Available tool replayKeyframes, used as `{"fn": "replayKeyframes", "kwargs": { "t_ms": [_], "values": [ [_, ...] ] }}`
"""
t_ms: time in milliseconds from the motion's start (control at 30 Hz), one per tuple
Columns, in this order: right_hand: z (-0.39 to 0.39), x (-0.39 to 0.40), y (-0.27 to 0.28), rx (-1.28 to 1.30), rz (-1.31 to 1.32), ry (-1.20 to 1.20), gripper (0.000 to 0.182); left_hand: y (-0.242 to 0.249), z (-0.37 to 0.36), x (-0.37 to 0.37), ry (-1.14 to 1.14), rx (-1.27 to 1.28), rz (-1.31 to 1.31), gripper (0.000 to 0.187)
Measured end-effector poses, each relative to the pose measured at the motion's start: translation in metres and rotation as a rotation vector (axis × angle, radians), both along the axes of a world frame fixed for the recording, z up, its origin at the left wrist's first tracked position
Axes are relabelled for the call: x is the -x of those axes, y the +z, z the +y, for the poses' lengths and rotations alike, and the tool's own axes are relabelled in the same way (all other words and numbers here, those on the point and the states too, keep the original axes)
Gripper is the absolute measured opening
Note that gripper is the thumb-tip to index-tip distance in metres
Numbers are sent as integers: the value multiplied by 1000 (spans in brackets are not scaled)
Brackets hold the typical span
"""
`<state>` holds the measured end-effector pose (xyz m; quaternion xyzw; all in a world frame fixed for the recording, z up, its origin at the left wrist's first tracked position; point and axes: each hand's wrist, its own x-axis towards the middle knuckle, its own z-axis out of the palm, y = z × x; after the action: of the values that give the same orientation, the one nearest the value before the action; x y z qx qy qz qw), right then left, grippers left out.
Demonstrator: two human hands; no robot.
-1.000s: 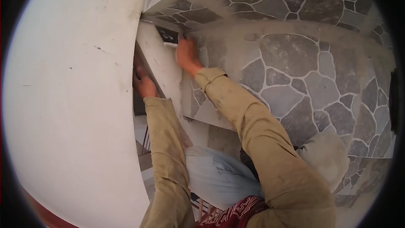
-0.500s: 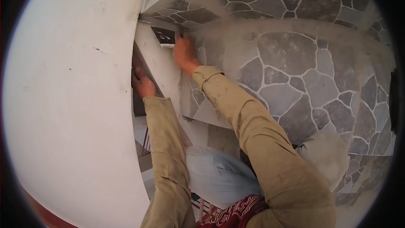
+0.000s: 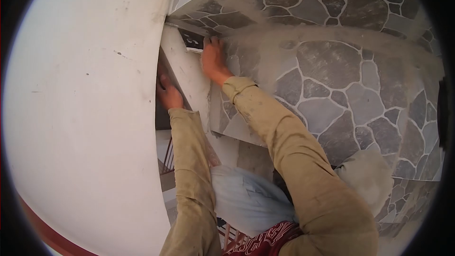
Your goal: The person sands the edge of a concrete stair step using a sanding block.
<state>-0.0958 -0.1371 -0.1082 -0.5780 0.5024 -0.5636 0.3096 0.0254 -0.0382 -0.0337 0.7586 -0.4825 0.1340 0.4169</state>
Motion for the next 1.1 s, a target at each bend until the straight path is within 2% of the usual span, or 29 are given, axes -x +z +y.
{"fn": "replayKeyframes", "kwargs": {
  "t_ms": [200,333,400,500,600,733,867,1033,1100],
  "values": [
    [4,0,8,71,229,20,23,-1,-6,-3,-36,7,24,41],
    [3,4,14,11,118,76,22,2,-2,5,-14,-17,18,41],
    [7,-13,12,-48,69,63,35,4,-4,3,-48,-7,33,41],
    [-7,-2,5,88,180,33,33,2,-7,9,-49,4,79,40],
    [-3,-1,9,-20,97,118,33,6,2,15,-37,12,120,40],
    [4,-25,7,-39,-6,29,33,0,-11,1,-50,23,89,41],
    [2,7,10,-50,5,137,32,5,-2,11,-3,-12,21,41],
    [35,-21,0,-145,72,-37,41,-2,-9,-7,-59,0,0,40],
    [29,-9,-2,-55,171,-67,40,2,-5,4,-61,-1,24,41]
  ]
}}
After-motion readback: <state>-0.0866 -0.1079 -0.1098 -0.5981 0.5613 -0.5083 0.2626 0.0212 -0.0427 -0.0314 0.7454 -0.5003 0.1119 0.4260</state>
